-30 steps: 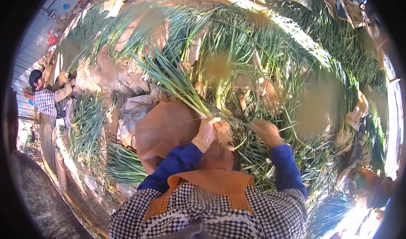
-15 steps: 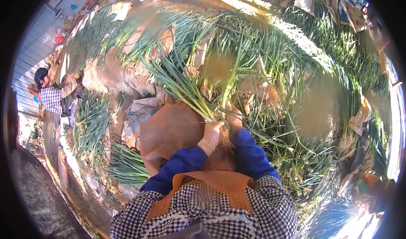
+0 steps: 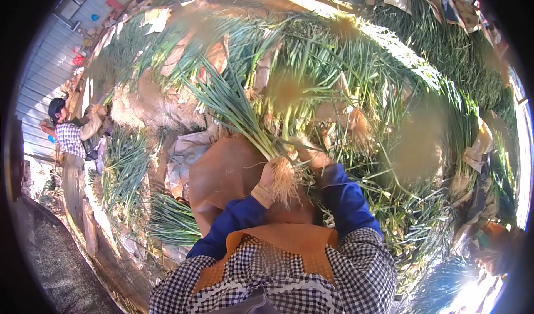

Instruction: The person cleans bundles of leeks by hand, stripping away the outer layers and dirt from the roots while they are spread out on a sack on the ground.

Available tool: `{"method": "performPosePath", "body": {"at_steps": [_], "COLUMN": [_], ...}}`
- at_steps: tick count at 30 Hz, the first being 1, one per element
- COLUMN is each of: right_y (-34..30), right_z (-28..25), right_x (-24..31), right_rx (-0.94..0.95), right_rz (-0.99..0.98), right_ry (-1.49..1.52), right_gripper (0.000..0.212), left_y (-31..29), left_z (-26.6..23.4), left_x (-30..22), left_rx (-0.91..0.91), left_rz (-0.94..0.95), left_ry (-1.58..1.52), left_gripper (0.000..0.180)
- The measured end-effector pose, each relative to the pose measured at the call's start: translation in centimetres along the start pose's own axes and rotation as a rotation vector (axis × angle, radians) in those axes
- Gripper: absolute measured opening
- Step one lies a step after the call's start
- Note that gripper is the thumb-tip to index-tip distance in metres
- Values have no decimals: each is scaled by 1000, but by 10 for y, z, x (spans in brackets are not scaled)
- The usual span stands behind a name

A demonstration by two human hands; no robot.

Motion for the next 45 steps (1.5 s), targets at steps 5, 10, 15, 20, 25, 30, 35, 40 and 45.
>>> {"method": "performPosePath", "body": {"at_steps": [5, 10, 15, 20, 25, 30, 35, 40, 45], "right_y": [20, 18, 3, 3, -60, -141, -68, 7, -1], "right_z": [20, 14, 31, 8, 18, -46, -65, -15, -18], "right_x": [10, -9, 7, -3, 5, -12, -30, -1, -40], "right_rx": [405, 265, 221, -264, -181, -69, -170, 433, 422], "right_rz": [-85, -145, 31, -40, -144, 144, 44, -106, -325], "right_ry": [647, 154, -231, -549, -741, -867, -401, 219, 493], "right_gripper": [40, 55, 56, 40, 25, 38, 42, 42, 45], "left_y": [-24, -34, -9, 7, -16, -14, -6, -12, -8], "left_z": [20, 17, -18, -23, 23, 18, 8, 17, 11], "left_x": [-4, 1, 15, 26, 15, 9, 20, 12, 18], "left_rx": [21, -145, -290, -194, -57, -281, -193, -242, -248], "left_rz": [21, 231, 542, 552, 379, 341, 331, 316, 387], "left_ry": [19, 489, 595, 590, 385, 353, 441, 394, 430], "left_gripper": [26, 14, 14, 18, 14, 16, 12, 6, 9]}}
Point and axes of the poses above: each hand's wrist, its own y-axis towards the middle knuckle, its own z-axis out of the palm, x = y × z, the point moved 3 cm from there along y, towards the middle knuckle, and after that the axes turned 8 degrees about z, right-handed, at the moved point
